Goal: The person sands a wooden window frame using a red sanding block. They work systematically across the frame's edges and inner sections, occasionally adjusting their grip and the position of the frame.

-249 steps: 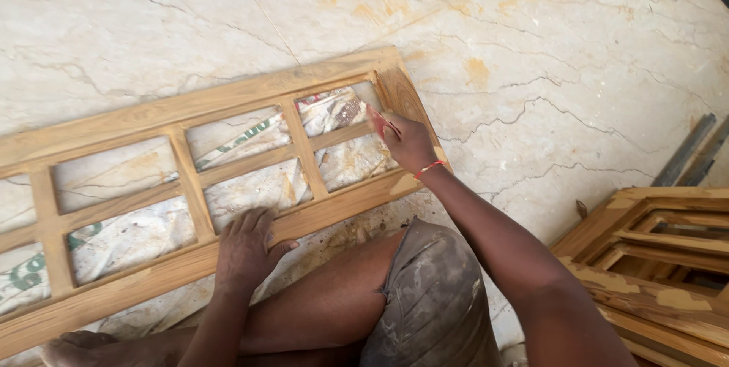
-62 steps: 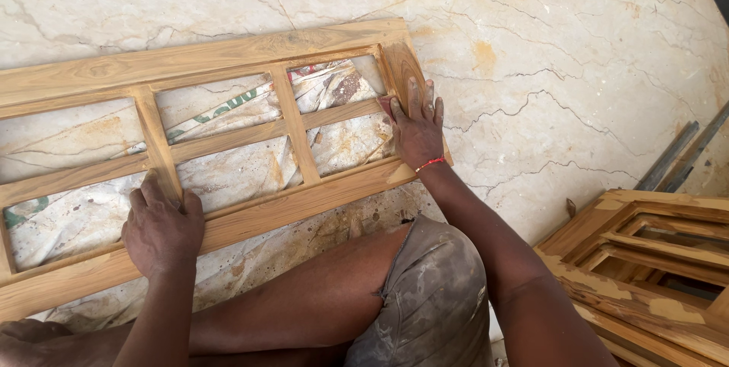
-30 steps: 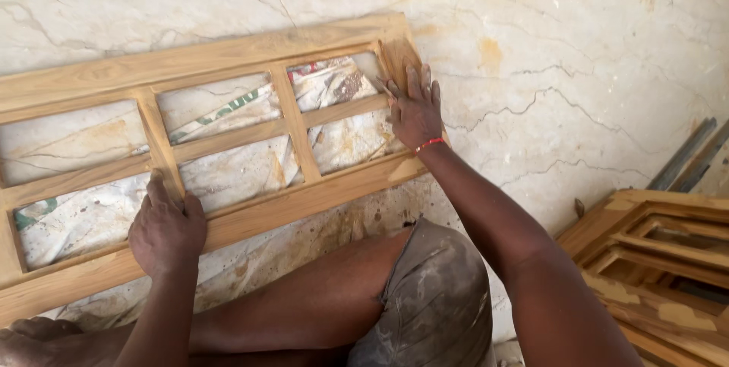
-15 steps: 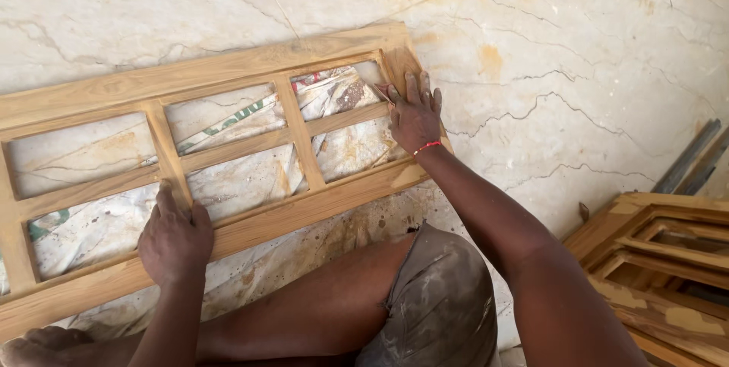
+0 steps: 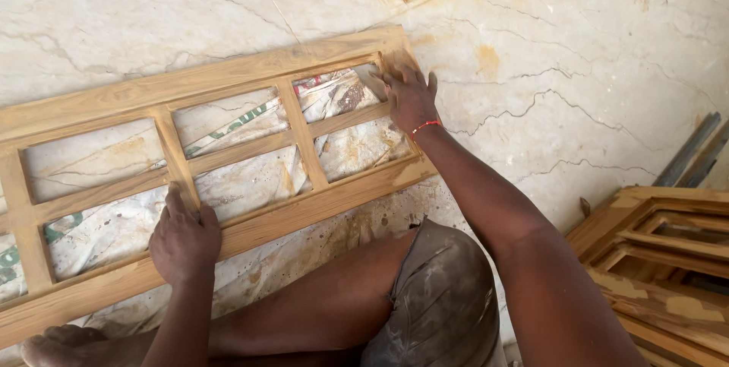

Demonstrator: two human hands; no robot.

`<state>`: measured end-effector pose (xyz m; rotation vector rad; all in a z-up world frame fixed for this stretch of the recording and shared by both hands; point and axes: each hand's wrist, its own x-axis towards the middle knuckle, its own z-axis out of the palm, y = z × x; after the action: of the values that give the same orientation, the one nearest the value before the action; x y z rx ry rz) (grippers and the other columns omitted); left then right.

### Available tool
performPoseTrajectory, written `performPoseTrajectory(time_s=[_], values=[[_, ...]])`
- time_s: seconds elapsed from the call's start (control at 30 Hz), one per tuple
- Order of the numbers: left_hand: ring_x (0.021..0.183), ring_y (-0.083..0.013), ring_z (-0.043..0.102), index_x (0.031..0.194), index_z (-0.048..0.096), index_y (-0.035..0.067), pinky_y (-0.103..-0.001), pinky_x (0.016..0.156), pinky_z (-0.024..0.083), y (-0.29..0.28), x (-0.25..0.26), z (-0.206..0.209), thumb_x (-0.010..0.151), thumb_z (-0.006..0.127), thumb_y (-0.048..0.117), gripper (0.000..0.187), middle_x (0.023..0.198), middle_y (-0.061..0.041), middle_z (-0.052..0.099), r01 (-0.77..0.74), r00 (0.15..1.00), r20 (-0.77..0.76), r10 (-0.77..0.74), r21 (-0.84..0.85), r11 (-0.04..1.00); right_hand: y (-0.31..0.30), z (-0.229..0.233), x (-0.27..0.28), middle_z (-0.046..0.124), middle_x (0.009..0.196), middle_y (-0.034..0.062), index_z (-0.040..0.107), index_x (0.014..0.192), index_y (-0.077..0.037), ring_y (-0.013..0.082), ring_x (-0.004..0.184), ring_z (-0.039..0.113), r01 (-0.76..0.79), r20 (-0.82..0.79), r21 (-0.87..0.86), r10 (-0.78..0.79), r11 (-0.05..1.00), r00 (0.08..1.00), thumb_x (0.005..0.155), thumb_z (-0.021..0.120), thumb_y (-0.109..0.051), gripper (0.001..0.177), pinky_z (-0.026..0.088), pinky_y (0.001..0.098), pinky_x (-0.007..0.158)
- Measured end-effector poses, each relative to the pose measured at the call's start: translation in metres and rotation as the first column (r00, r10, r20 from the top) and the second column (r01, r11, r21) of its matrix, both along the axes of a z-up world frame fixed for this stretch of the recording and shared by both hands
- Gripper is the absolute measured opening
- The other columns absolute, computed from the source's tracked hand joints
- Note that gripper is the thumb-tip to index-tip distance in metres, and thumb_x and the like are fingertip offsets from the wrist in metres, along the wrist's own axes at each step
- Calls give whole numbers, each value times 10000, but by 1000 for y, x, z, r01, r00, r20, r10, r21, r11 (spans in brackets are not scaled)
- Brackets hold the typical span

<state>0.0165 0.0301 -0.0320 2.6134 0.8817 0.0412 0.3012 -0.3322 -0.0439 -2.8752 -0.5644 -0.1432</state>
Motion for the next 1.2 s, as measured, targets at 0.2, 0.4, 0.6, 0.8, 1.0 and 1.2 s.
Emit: performPoseTrajectory(time_s=[0.2, 0.4, 0.6, 0.8, 1.0, 1.2], values=[[1022, -402, 672, 1495, 492, 32, -512, 899, 523, 1, 5, 3, 983, 567, 356, 610, 1121, -224, 700, -13, 1000, -20, 13, 17, 1000, 28, 14, 31, 617, 1177, 72, 704, 1192, -49, 291, 1137, 541, -245, 366, -81, 258, 966, 894, 980, 720, -297, 327, 438, 474, 989], [1037, -383, 679, 1515, 479, 45, -505, 927, 520, 3, 7, 2, 991, 551, 347, 610, 1105, -211, 701, -24, 998, -57, 23, -11, 1000, 40, -9, 49, 646, 1151, 73, 689, 1094, -66, 260, 1107, 566, -139, 418, -296, 259, 945, 871, 900, 655, -185, 230, 449, 427, 936], [1041, -369, 685, 1506, 485, 22, -494, 918, 530, 1, 7, 3, 997, 554, 352, 611, 1116, -203, 699, -27, 998, -52, 26, -3, 1000, 41, -13, 48, 637, 1127, 68, 694, 1126, -91, 268, 1090, 583, -228, 427, -282, 335, 932, 840, 935, 636, -131, 204, 495, 425, 920], [1043, -361, 686, 1516, 480, 31, -494, 920, 528, 1, 6, 0, 990, 559, 355, 623, 1107, -194, 706, -20, 999, -39, 20, 5, 1000, 39, -19, 48, 666, 1047, 80, 715, 1024, -62, 256, 1057, 597, -170, 445, -368, 334, 914, 831, 941, 651, -153, 139, 524, 412, 862], [1034, -361, 688, 1521, 480, 33, -484, 886, 542, 2, 7, 3, 976, 566, 333, 628, 1132, -199, 703, -18, 998, -58, 18, 4, 1000, 50, -15, 54, 692, 1035, 66, 737, 1022, -68, 234, 1026, 588, -121, 574, -351, 315, 929, 756, 897, 643, -172, 187, 516, 379, 850], [1038, -382, 676, 1492, 492, 16, -503, 883, 532, 2, 7, 1, 977, 564, 333, 609, 1117, -212, 705, -17, 1000, -12, 17, -6, 1000, 57, -25, 47, 664, 931, 24, 706, 903, -112, 248, 1042, 607, -252, 460, -185, 310, 950, 832, 1018, 660, -243, 180, 519, 434, 1024]])
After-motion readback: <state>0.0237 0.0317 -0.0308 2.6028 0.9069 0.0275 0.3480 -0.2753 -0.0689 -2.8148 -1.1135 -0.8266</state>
